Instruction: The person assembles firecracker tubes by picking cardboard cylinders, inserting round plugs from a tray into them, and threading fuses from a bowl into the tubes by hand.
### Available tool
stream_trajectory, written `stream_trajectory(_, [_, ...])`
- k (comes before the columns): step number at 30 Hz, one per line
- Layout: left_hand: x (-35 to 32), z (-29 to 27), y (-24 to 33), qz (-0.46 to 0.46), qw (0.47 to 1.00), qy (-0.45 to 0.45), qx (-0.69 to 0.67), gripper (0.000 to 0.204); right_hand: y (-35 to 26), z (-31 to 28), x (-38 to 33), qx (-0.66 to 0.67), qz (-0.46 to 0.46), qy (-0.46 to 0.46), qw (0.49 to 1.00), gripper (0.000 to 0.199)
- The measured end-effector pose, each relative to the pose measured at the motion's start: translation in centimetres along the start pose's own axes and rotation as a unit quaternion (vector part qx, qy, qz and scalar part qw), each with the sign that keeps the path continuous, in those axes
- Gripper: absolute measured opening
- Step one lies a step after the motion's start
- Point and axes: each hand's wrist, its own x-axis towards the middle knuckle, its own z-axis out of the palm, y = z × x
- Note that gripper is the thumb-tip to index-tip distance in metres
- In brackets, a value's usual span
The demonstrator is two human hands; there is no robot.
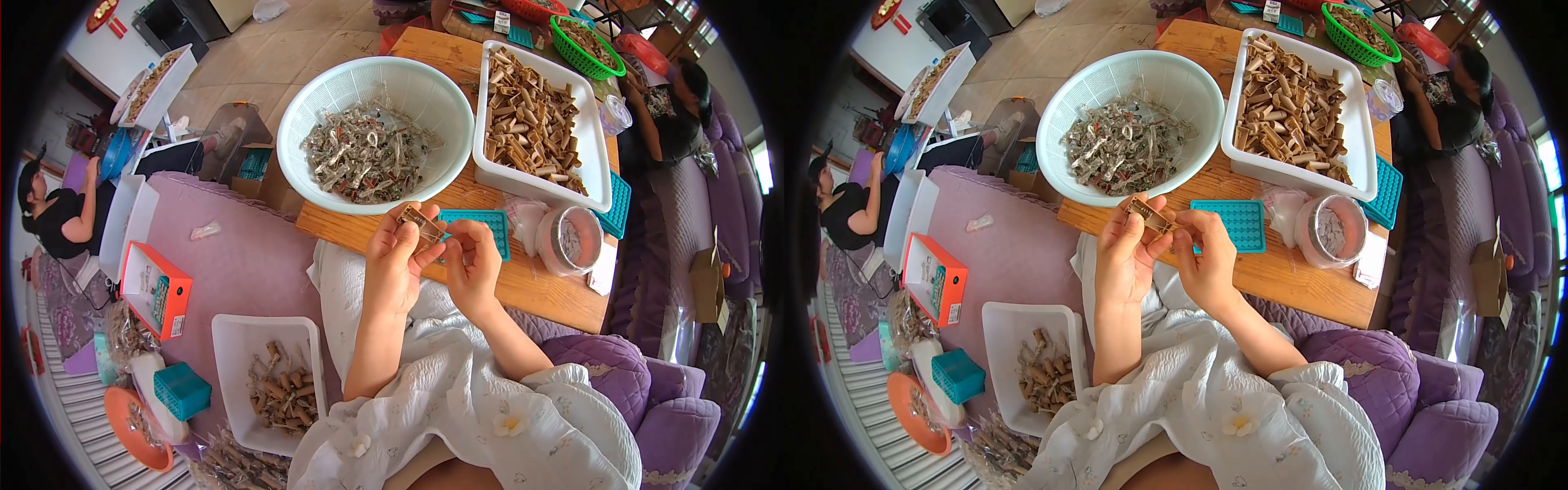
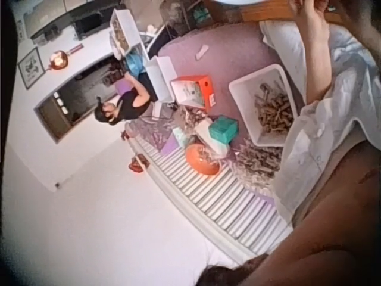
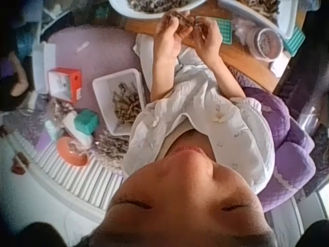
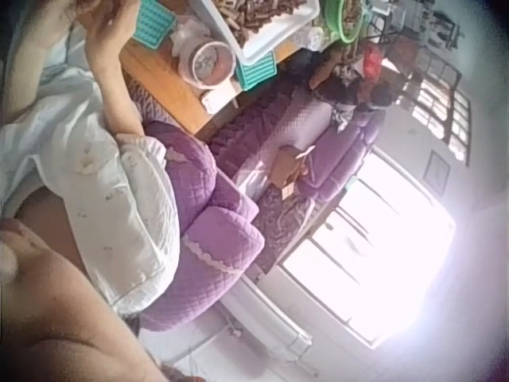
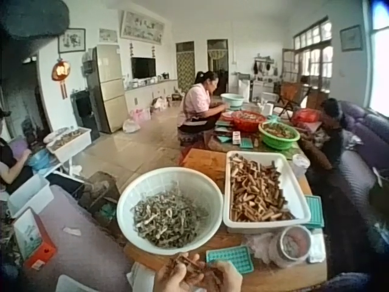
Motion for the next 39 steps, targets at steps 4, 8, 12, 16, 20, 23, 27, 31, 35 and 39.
stream_trajectory(4, [0.2, -0.9, -0.3, -0.046, 0.991, -0.027, -0.123, 0.025, -0.6, 0.0, 0.5, 0.035, 0.045, -0.030, 0.998, 0.026])
stream_trajectory(8, [0.1, -0.7, -0.6, -0.056, 0.988, -0.006, -0.146, 0.026, -0.3, -0.6, 0.8, 0.030, 0.066, -0.058, 0.996, 0.029])
stream_trajectory(12, [0.2, -0.6, -1.0, -0.047, 0.986, 0.002, -0.161, 0.027, -0.9, -1.0, 1.4, 0.050, 0.105, -0.104, 0.988, 0.034])
stream_trajectory(16, [0.3, -0.4, -1.5, -0.037, 0.987, 0.015, -0.154, 0.028, -1.0, -1.6, 2.0, 0.085, 0.139, -0.137, 0.977, 0.038])
stream_trajectory(20, [0.3, 0.3, -1.9, -0.004, 0.997, 0.020, -0.080, 0.029, -0.4, -1.8, 2.3, 0.124, 0.190, -0.138, 0.964, 0.036])
stream_trajectory(23, [0.3, 0.5, -1.9, 0.035, 0.999, 0.015, -0.002, 0.032, -0.3, -1.9, 2.6, 0.228, 0.182, -0.082, 0.953, 0.034])
stream_trajectory(27, [0.2, 0.7, -2.5, 0.072, 0.993, 0.023, 0.090, 0.033, -1.1, -2.0, 2.7, 0.267, 0.219, -0.107, 0.932, 0.031])
stream_trajectory(31, [-0.7, 1.2, -2.9, 0.144, 0.945, 0.015, 0.294, 0.028, -0.3, -1.8, 2.3, 0.170, 0.213, -0.104, 0.956, 0.024])
stream_trajectory(35, [-0.7, 1.4, -4.0, 0.201, 0.917, 0.037, 0.342, 0.025, 0.0, -1.9, 2.7, 0.059, 0.202, -0.116, 0.971, 0.021])
stream_trajectory(39, [-0.6, 1.3, -4.2, 0.208, 0.889, 0.041, 0.407, 0.022, -0.1, -2.4, 3.1, -0.033, 0.207, -0.133, 0.969, 0.016])
